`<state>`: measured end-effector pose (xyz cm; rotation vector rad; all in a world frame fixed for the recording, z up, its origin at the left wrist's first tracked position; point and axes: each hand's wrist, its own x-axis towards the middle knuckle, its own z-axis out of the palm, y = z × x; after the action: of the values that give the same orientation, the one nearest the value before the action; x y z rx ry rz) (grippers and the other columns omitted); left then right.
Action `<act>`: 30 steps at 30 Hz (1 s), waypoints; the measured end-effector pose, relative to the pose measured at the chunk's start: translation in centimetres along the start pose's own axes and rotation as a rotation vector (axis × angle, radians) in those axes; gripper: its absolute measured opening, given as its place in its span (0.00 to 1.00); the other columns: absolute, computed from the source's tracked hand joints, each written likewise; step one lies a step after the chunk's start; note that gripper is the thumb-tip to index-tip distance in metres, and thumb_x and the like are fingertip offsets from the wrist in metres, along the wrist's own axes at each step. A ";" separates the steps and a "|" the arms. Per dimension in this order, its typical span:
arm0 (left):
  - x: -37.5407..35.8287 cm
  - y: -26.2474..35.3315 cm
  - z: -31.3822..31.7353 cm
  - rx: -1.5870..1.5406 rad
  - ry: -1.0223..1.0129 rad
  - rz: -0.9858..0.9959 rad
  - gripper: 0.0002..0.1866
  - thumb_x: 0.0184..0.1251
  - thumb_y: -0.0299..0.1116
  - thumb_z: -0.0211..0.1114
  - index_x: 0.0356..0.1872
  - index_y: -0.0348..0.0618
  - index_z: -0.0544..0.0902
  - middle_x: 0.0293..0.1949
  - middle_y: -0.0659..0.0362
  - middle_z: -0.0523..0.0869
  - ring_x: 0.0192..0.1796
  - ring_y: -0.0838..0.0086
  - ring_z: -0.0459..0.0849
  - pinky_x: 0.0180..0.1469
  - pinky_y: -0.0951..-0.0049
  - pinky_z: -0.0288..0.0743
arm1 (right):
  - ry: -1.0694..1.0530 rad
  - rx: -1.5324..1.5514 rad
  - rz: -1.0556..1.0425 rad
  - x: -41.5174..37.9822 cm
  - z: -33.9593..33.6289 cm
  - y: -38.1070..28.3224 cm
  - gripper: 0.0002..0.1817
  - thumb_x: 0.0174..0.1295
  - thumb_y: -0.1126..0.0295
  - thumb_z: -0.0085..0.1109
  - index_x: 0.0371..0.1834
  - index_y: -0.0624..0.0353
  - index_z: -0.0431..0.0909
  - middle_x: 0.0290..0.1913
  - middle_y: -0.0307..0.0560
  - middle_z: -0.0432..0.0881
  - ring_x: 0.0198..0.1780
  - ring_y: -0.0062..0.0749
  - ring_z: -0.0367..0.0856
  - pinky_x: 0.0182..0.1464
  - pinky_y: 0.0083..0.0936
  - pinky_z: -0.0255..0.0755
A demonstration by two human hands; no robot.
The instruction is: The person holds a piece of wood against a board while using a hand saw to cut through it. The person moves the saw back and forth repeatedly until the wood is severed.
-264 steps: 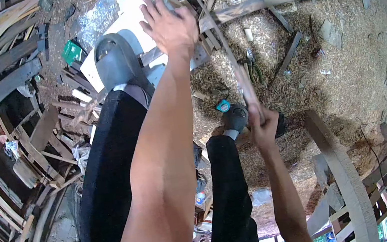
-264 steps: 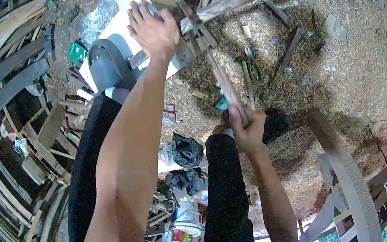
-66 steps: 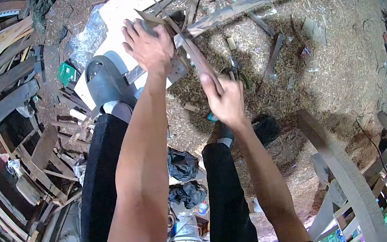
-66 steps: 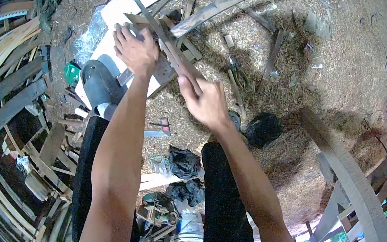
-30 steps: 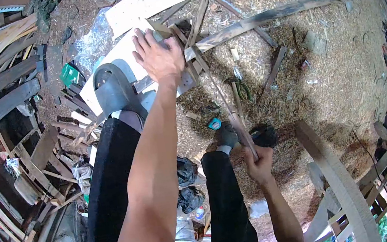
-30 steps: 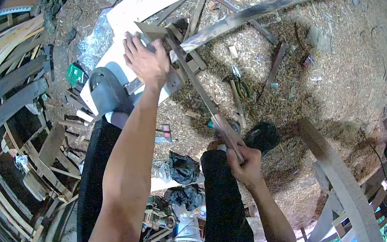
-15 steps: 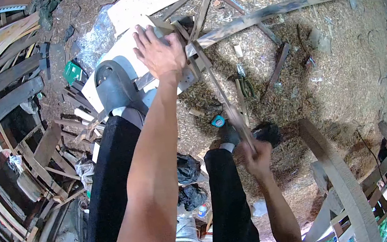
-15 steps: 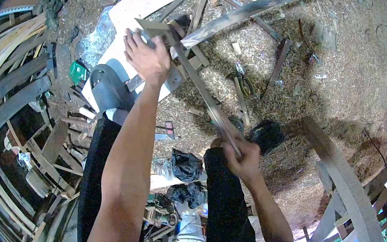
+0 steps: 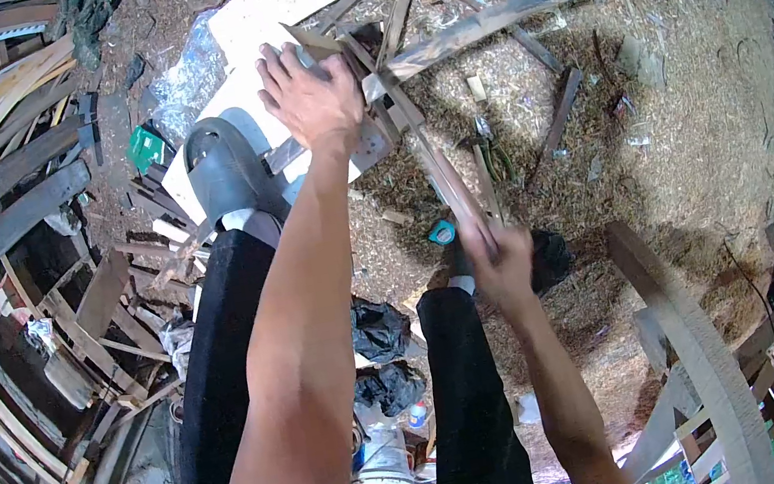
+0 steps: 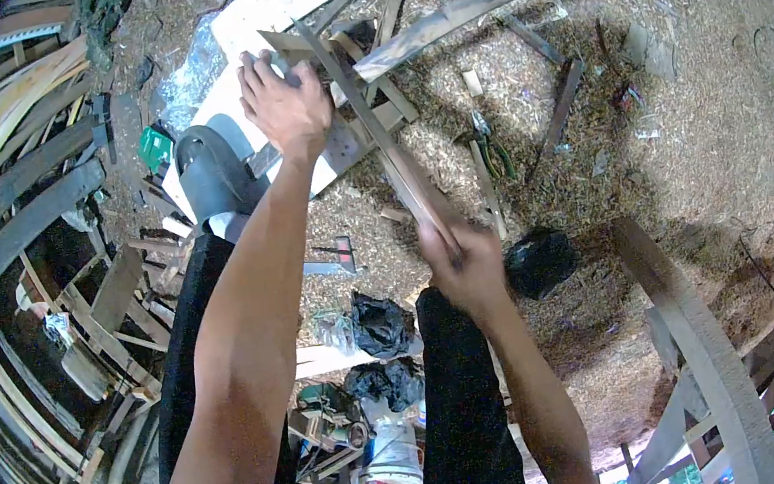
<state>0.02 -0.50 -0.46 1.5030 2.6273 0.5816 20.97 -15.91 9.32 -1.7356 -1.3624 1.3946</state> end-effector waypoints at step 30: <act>0.2 -0.1 -0.3 -0.033 -0.055 -0.020 0.31 0.60 0.43 0.52 0.62 0.36 0.72 0.74 0.44 0.63 0.78 0.51 0.55 0.77 0.45 0.44 | -0.047 0.002 0.037 5.5 2.1 -3.1 0.24 0.70 0.54 0.58 0.26 0.66 0.82 0.12 0.45 0.71 0.16 0.23 0.68 0.21 0.31 0.65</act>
<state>-0.23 -0.48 -0.18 1.4601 2.5760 0.5700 17.70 -10.16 9.07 -1.7453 -1.3596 1.4652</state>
